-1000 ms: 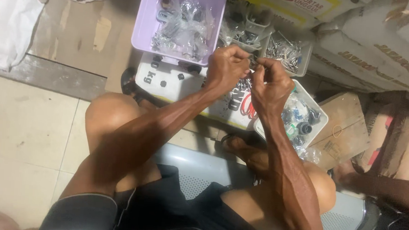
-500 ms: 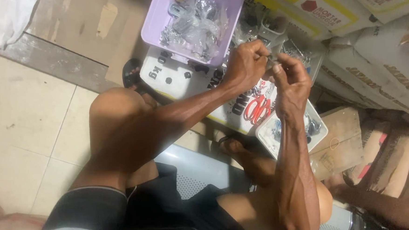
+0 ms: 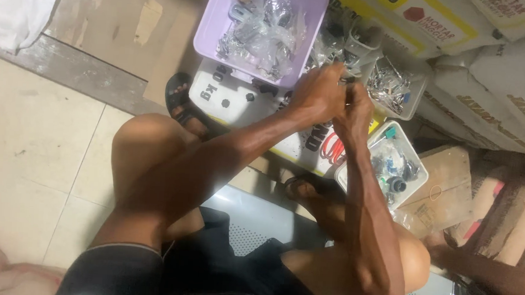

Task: The person sits on a low stool and assembles small metal lock components by hand. They pick up individual parts from a white box, fit them together, and place the assembled items into a purple container. A pair of red scissors is visible on the box but is not used during the task.

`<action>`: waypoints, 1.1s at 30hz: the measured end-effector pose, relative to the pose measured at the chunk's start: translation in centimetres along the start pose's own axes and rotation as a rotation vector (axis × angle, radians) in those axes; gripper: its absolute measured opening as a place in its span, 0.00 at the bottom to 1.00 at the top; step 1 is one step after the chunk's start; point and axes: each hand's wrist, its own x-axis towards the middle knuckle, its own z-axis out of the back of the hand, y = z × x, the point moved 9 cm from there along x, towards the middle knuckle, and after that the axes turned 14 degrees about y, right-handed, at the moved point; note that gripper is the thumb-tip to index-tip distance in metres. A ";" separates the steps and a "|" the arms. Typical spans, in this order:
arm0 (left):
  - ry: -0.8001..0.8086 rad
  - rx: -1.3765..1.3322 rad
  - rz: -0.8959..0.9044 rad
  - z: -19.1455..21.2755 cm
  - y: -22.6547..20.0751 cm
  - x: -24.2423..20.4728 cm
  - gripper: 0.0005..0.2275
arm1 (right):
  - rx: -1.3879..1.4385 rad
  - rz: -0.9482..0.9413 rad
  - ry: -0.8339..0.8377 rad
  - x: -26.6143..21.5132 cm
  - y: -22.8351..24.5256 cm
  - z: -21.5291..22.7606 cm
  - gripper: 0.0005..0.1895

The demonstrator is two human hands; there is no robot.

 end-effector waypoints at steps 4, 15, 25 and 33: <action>-0.148 0.034 -0.062 2.0 -1.1 -0.3 0.10 | -0.186 0.016 0.060 1.0 -2.4 -2.2 0.10; 0.035 0.100 0.107 0.9 2.0 -1.3 0.16 | -0.791 0.047 0.191 0.5 -9.0 -4.9 0.12; -0.029 0.498 0.138 -4.1 15.0 4.9 0.07 | -0.834 0.027 0.263 0.3 -8.7 -4.3 0.04; -0.103 0.657 -0.197 -5.3 11.2 4.2 0.09 | -0.056 -0.145 0.137 -2.1 1.1 1.7 0.04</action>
